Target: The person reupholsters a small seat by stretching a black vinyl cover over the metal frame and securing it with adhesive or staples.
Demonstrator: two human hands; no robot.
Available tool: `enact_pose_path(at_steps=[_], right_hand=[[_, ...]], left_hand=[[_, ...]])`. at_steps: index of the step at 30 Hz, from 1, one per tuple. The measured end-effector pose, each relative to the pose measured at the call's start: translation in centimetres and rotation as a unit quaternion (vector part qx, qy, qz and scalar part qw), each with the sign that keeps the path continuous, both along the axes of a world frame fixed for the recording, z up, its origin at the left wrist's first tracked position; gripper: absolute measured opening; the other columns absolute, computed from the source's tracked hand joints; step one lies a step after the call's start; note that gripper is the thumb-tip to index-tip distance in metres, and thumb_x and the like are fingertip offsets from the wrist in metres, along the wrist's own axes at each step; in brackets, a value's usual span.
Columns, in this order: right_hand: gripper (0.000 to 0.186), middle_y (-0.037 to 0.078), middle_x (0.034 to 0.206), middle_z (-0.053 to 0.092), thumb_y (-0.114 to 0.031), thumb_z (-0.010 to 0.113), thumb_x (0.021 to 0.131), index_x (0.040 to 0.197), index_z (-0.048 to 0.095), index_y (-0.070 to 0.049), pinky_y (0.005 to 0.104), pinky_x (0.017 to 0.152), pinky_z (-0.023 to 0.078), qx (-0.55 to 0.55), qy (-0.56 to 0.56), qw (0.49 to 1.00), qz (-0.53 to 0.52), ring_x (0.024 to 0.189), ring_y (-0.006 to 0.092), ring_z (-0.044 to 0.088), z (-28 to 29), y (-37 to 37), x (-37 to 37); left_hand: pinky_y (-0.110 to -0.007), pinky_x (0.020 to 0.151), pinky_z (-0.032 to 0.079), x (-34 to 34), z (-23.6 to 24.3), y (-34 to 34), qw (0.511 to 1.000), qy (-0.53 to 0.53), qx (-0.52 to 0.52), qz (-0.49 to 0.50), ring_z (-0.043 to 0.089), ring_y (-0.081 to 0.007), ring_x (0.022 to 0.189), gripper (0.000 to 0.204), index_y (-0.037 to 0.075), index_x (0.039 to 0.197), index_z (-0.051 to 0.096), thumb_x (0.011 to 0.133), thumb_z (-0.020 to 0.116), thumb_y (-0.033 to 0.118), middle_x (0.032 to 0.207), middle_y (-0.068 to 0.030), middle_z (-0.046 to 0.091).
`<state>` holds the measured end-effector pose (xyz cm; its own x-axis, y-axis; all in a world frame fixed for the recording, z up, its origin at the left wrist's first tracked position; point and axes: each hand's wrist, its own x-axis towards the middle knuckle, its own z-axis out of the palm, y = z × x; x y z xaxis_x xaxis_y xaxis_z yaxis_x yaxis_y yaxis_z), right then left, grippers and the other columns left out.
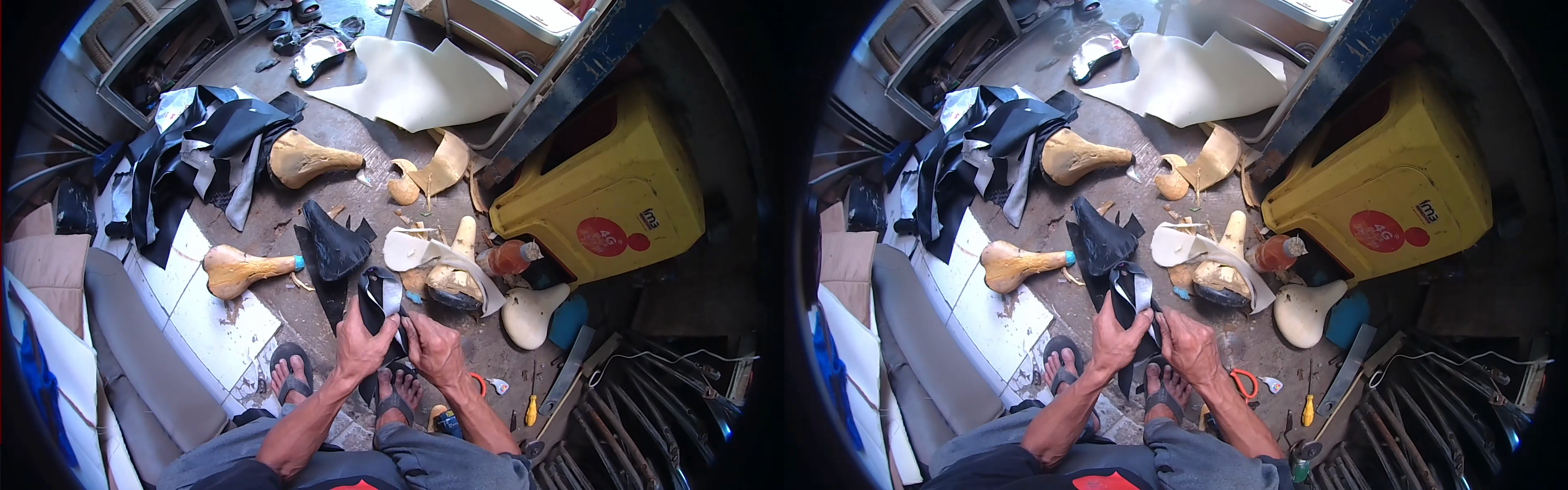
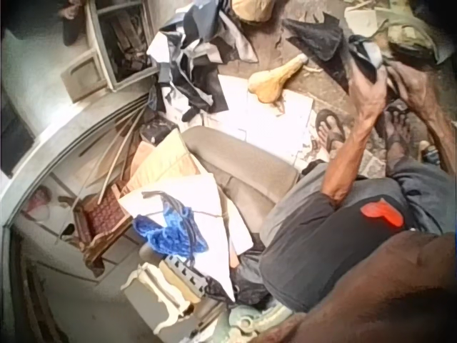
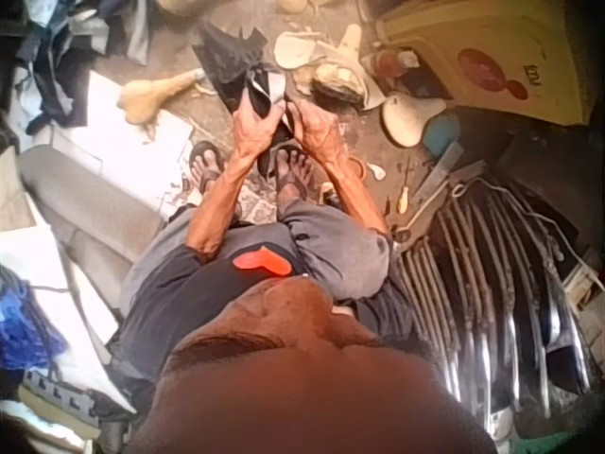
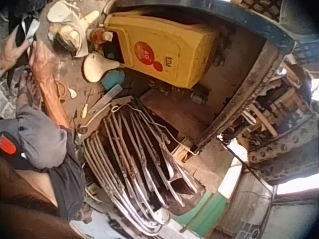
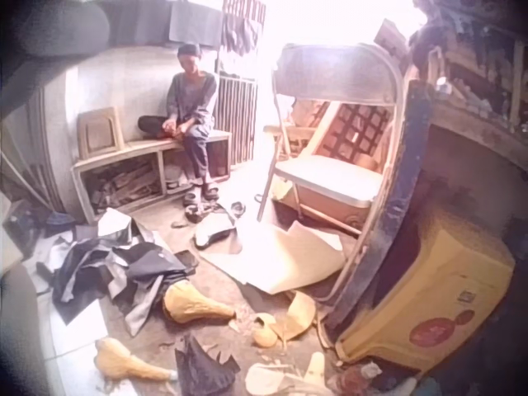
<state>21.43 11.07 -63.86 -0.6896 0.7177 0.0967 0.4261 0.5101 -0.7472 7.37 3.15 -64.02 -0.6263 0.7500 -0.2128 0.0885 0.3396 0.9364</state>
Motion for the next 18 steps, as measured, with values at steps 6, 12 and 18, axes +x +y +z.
enact_pose_path(at_steps=[6, 12, 18], right_hand=[[0.016, 0.021, 0.080, 0.069, -0.012, 0.066, 0.098, 0.108, 0.068, 0.001, 0.0441, 0.065, 0.055, -0.108, 0.024, 0.994, -0.017, 0.075, 0.0385, 0.070, 0.5, 0.5, 0.5], [0.020, 0.021, 0.084, 0.070, -0.011, 0.066, 0.098, 0.115, 0.067, 0.000, 0.0444, 0.065, 0.055, -0.075, 0.047, 0.996, 0.014, 0.077, 0.0384, 0.071, 0.0, 0.7, 1.6], [0.027, 0.023, 0.096, 0.072, -0.006, 0.067, 0.094, 0.121, 0.065, 0.002, 0.0425, 0.067, 0.058, 0.056, -0.055, 0.997, -0.003, 0.082, 0.0348, 0.074, -0.3, 0.7, 2.0]], left_hand=[[-0.040, 0.074, 0.059, -0.6, 0.9, 0.3, 1.000, 0.005, 0.003, -0.008, 0.077, -0.0295, 0.087, 0.041, -0.002, 0.113, 0.062, 0.085, 0.081, 0.022, 0.093, -0.0212, 0.075], [-0.039, 0.076, 0.058, -0.4, 0.2, 0.3, 1.000, -0.010, 0.029, 0.005, 0.076, -0.0253, 0.085, 0.041, -0.002, 0.109, 0.065, 0.083, 0.083, 0.023, 0.092, -0.0183, 0.075], [-0.045, 0.104, 0.043, 0.3, -0.8, 0.7, 0.992, 0.122, 0.042, 0.011, 0.055, -0.0383, 0.118, 0.075, -0.003, 0.136, 0.042, 0.080, 0.084, 0.024, 0.126, -0.0259, 0.054]])
